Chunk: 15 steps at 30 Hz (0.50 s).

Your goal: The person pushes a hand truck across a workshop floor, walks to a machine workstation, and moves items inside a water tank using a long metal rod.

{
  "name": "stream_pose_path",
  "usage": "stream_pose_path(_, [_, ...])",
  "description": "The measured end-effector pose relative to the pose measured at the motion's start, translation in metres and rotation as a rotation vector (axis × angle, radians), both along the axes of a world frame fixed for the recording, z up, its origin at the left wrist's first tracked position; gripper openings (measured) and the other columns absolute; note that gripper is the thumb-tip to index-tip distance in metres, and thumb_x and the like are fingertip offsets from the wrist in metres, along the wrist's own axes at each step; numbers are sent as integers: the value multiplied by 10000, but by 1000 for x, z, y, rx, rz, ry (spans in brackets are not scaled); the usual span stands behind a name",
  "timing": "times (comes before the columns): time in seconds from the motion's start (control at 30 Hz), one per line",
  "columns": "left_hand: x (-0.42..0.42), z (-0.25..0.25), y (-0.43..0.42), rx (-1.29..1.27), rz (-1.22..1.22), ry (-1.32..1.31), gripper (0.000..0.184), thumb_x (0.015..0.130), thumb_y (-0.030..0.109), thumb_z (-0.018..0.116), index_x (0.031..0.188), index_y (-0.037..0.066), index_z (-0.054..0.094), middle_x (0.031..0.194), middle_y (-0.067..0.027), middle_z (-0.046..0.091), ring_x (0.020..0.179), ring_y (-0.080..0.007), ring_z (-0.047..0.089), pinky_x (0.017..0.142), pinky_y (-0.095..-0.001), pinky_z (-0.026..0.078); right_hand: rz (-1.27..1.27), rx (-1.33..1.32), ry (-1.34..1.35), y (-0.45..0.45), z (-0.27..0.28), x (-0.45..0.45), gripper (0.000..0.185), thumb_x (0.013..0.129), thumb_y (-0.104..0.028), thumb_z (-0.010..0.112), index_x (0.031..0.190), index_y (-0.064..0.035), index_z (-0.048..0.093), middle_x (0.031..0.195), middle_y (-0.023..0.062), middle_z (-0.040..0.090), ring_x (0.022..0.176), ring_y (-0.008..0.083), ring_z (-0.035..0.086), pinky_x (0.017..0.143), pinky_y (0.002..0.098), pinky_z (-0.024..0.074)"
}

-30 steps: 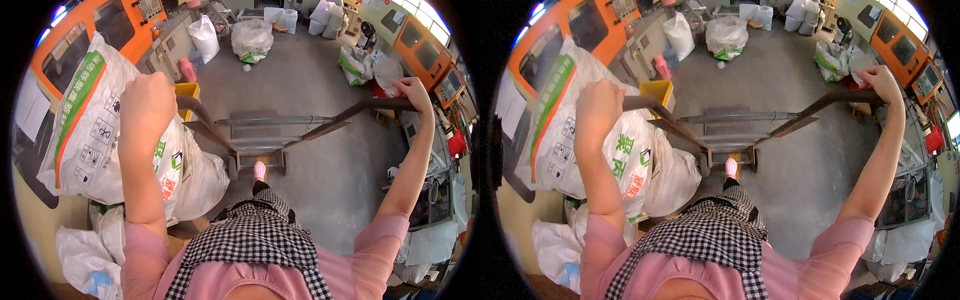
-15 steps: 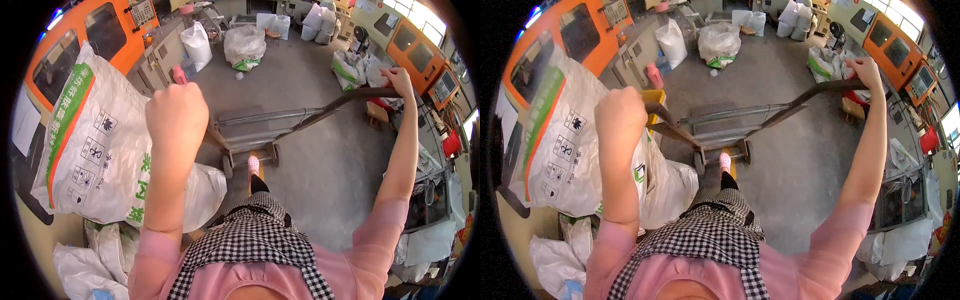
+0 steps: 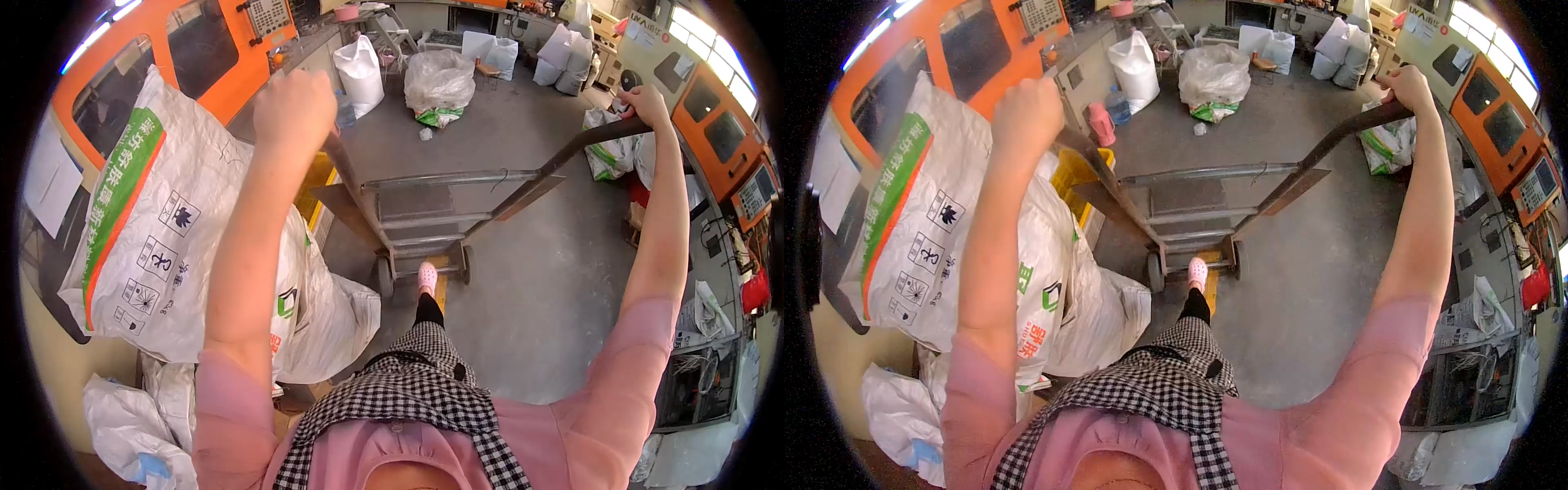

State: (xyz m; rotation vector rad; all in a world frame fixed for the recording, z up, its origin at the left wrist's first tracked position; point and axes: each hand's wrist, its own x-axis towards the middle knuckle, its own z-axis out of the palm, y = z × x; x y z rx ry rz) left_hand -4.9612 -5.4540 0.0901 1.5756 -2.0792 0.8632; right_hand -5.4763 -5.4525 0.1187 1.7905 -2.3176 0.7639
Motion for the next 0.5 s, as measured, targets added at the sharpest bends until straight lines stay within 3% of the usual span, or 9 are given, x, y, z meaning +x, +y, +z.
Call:
stream_pose_path(0.17, [15, 6, -55, 20, -45, -2, 177, 743, 98, 454, 778, 9, 603, 767, -172, 611, 745, -325, 607, 636, -427, 490, 20, -5, 81, -28, 2, 1, 347, 757, -340, 568, 670, -13, 644, 537, 69, 605, 512, 140, 610, 549, 249, 471])
stream_pose_path(0.23, [19, 12, -83, 35, -54, -18, 177, 741, 92, 460, 800, 1, 601, 787, -182, 610, 761, -330, 605, 648, -426, 491, -28, 4, 267, -50, 3, 1, 349, 770, -349, 537, 643, -40, 639, 545, 65, 611, 520, 139, 608, 548, 251, 470])
stream_pose_path(0.3, [24, 12, -104, 23, 9, -45, 178, 727, 77, 474, 827, -6, 596, 821, -195, 606, 779, -333, 601, 675, -420, 488, -19, 60, 246, -53, 1, 4, 354, 776, -367, 515, 650, -59, 639, 556, 56, 618, 550, 137, 609, 562, 261, 469])
stream_pose_path(0.5, [52, 13, -123, 84, -64, 1, 177, 724, 173, 590, 746, -3, 598, 766, -203, 595, 764, -352, 585, 665, -419, 477, 15, -99, -73, -34, 2, 56, 414, 792, -384, 524, 759, 14, 629, 485, 83, 553, 497, 147, 585, 505, 240, 431])
